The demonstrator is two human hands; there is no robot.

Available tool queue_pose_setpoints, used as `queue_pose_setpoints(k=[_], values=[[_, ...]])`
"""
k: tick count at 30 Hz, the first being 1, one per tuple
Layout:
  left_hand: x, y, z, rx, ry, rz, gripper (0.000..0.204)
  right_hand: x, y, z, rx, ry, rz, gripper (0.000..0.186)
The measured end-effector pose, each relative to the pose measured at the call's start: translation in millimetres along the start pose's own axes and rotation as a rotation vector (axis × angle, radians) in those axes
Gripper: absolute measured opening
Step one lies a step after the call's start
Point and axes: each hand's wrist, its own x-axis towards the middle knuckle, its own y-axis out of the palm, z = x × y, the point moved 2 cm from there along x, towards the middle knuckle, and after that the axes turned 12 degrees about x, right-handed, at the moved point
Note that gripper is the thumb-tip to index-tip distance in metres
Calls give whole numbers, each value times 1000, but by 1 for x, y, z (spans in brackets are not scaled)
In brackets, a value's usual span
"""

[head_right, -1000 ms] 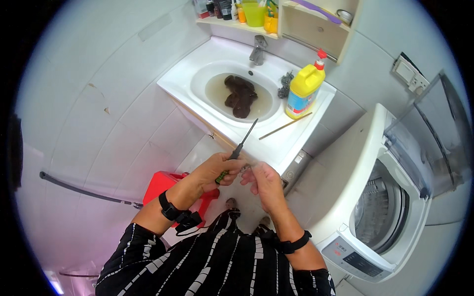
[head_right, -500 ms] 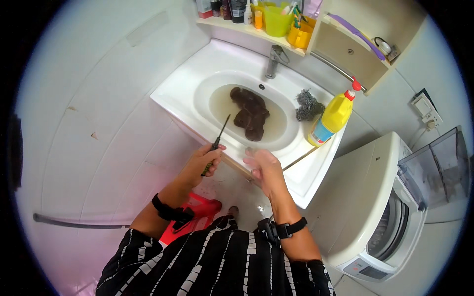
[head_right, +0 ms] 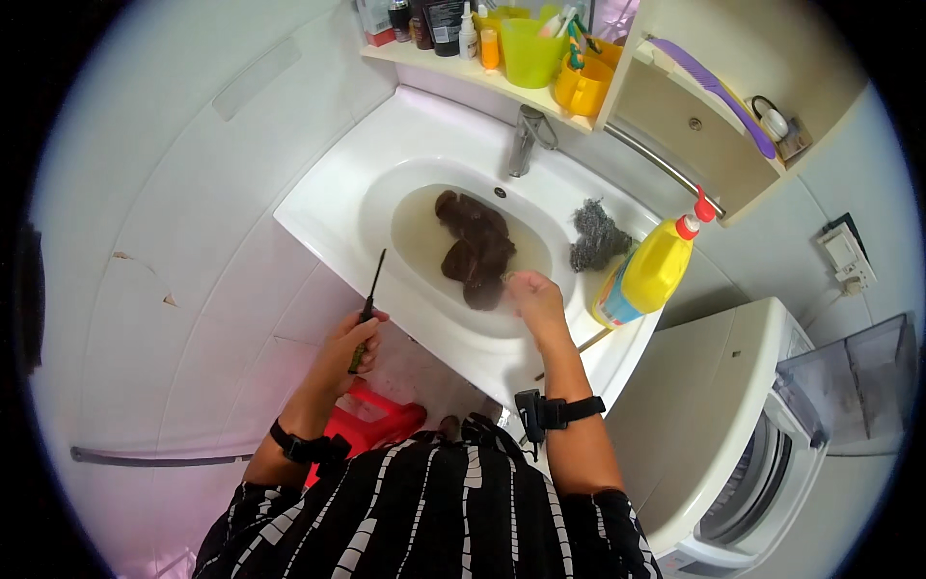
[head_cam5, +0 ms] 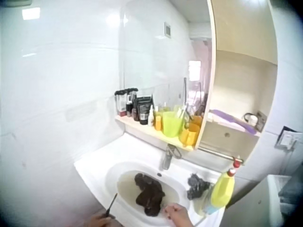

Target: The user is using a screwdriver to disassemble or clean a small component from a washing machine near a sink.

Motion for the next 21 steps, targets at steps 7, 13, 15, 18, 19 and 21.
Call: queue_pose_setpoints(k=[7,13,15,18,19,21], values=[[-5,7,-1,59,-31,-122,20,45,-8,2,274,150,-70,16],[11,8,-1,8,-59,-85,19,90,-11,-31,35,182,-80,20],[26,13,-10,-24,-47,-19,20,119,-35,-73,-252,74,-170,19],[44,5,-13,-35,-69,-5,20,126,-31,-88,-762,-45,-296,21],[50,1,-13,-39,-77,-3,20,124,-27,-87,-976,-71,-366,23],[61,-4,-15,-24,-75,28,21,126,-19,-99,-1150,-23,-210,25]])
